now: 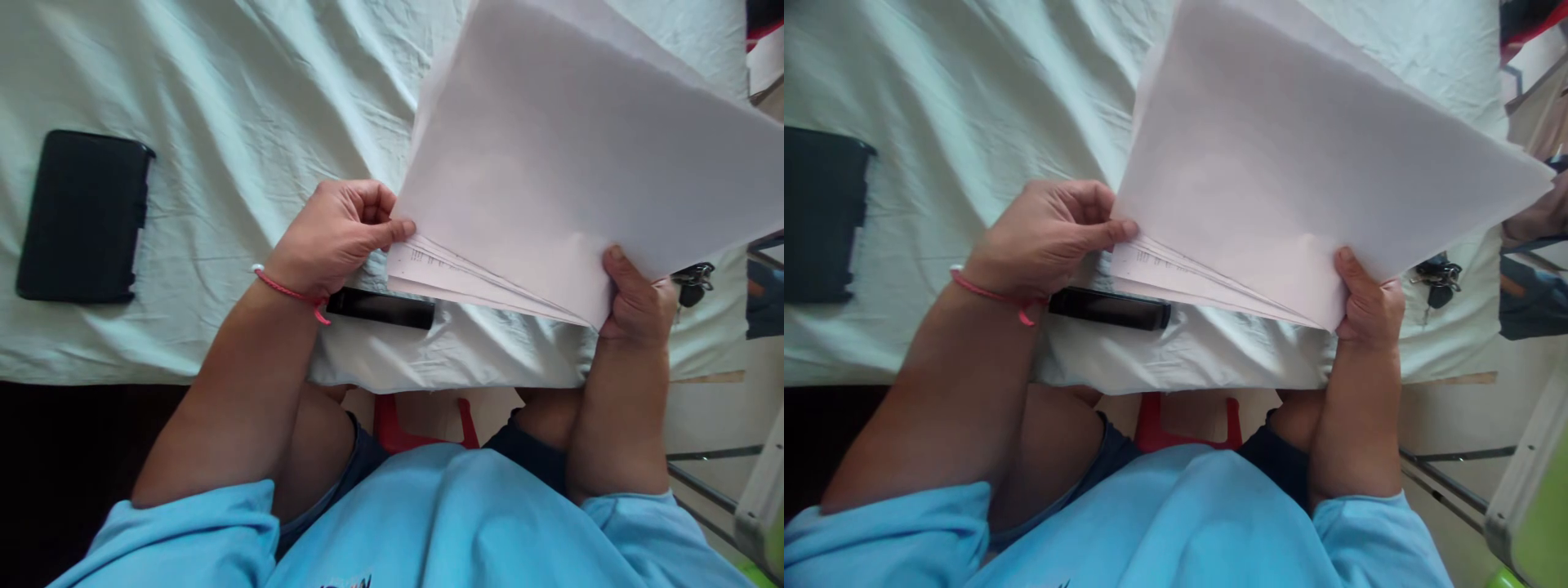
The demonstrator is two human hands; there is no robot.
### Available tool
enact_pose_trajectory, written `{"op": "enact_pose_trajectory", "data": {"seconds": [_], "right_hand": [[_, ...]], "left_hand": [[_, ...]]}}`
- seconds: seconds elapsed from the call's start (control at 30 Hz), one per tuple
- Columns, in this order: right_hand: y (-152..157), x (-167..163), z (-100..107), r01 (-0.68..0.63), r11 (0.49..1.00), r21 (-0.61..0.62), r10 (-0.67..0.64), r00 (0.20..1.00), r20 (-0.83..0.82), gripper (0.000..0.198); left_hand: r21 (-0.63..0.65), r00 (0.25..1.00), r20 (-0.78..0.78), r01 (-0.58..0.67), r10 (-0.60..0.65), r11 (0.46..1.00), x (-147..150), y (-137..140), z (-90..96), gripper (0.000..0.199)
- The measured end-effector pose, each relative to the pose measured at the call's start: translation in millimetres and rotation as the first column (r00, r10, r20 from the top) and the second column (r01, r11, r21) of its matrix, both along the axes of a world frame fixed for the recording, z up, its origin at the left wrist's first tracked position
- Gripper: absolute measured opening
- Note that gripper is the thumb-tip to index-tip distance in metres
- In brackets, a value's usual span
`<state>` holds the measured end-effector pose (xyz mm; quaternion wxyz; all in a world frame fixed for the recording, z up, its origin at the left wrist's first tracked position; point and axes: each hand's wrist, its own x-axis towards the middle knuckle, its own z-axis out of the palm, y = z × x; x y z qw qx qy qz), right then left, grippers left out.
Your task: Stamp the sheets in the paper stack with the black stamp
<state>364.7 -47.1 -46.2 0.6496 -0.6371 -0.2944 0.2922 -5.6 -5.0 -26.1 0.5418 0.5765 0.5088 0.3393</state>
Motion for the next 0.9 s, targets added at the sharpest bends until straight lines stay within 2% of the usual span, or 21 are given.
{"op": "enact_pose_trajectory", "data": {"seconds": [0.37,0.57,0.73,0.9], "right_hand": [[-1,-1,-1,0.016,1.0,0.011,-0.017,1.0,0.02,0.064],[-1,-1,-2,0.012,1.0,0.023,-0.012,1.0,0.009,0.066],[-2,2,-5,-0.012,0.998,0.057,0.013,1.0,-0.005,0.062],[-2,3,-7,-0.005,0.998,0.056,0.005,1.0,-0.004,0.061]], "left_hand": [[-0.022,0.998,-0.013,-0.064,0.064,0.998,3,-1,4.7,0.054],[0.039,0.998,0.005,-0.066,0.065,0.997,2,0,0.6,0.039],[0.03,0.986,0.109,-0.127,0.123,0.991,3,1,-5.6,0.052],[0.039,0.988,0.113,-0.113,0.108,0.993,4,1,-4.8,0.05]]}}
